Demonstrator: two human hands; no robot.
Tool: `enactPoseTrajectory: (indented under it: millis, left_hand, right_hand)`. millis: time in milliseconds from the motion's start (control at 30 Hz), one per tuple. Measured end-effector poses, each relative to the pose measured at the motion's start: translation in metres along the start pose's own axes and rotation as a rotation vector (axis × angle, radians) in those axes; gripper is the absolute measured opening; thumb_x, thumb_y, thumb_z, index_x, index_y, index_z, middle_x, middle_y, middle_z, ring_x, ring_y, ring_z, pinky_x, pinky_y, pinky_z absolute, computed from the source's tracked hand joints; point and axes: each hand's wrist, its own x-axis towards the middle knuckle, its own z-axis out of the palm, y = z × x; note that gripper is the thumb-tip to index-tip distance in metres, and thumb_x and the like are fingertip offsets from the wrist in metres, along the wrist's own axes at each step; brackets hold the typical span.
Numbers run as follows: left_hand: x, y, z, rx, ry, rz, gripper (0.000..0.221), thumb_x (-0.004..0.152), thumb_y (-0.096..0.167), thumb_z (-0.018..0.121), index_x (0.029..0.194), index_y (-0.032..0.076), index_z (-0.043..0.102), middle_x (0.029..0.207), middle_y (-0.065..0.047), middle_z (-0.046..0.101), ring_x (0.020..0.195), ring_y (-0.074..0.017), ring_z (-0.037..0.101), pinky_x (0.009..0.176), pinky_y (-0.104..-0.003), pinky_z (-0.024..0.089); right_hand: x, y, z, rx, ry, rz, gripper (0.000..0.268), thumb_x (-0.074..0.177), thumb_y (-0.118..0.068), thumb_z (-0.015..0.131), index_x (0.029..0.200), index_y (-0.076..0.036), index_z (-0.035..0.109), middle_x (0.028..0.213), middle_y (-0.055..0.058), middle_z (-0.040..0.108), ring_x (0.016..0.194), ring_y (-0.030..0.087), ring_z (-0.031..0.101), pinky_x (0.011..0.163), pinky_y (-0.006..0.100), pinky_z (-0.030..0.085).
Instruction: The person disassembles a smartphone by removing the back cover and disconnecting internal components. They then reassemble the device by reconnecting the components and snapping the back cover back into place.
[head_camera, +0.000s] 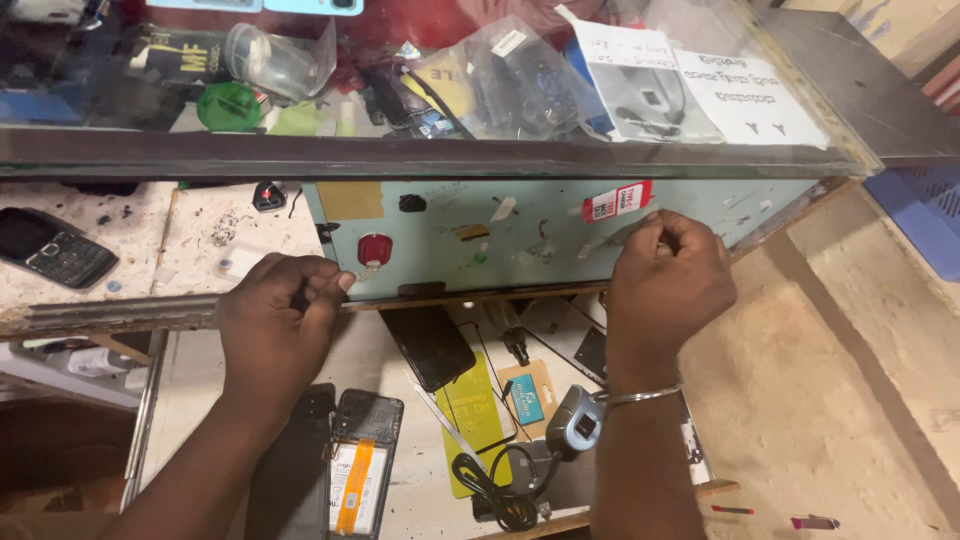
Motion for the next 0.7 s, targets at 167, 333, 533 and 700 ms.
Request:
enactPoseTrajectory:
  millis: [167,333,533,700]
  left_hand:
    - [0.002,-0.003,0.000,0.010,-0.012,0.004,0.009,0.090,0.011,0.078,0.091,0.003,0.074,0.077,-0.006,0.069,0.064,-0.0116,0.065,0.060,-0.028,0.053]
    - [0.002,-0.004,0.001,0.017,0.005,0.030,0.009,0.090,0.012,0.079,0.091,0.003,0.074,0.077,-0.006,0.069,0.064,-0.0115,0.065,0.060,-0.028,0.052]
    - [0.001,-0.004,0.001,0.012,0.016,0.054,0.009,0.091,0.011,0.079,0.091,0.003,0.074,0.078,-0.006,0.069,0.065,-0.0119,0.065,0.061,-0.027,0.053]
    - [0.001,-0.003,0.000,0.023,0.008,0.058,0.010,0.091,0.010,0.078,0.091,0.002,0.073,0.082,-0.007,0.070,0.067,-0.0120,0.066,0.062,-0.028,0.053]
  right_hand:
    - [0.010,0.000,0.001,-0.072,-0.106,0.060,0.006,0.082,-0.007,0.074,0.081,-0.003,0.069,0.078,0.012,0.071,0.070,0.029,0.069,0.070,0.038,0.055]
    - [0.013,0.012,0.013,-0.053,-0.095,0.059,0.011,0.079,-0.005,0.074,0.076,-0.001,0.064,0.071,0.012,0.066,0.062,0.024,0.061,0.062,0.035,0.051]
    - [-0.007,0.014,0.011,0.343,-0.110,0.285,0.006,0.092,-0.003,0.069,0.087,0.000,0.066,0.078,0.003,0.065,0.067,0.004,0.055,0.062,0.022,0.047]
    - [-0.011,-0.001,0.000,0.210,-0.044,0.177,0.008,0.097,-0.006,0.076,0.099,0.001,0.073,0.088,0.008,0.071,0.069,0.011,0.064,0.064,0.028,0.053]
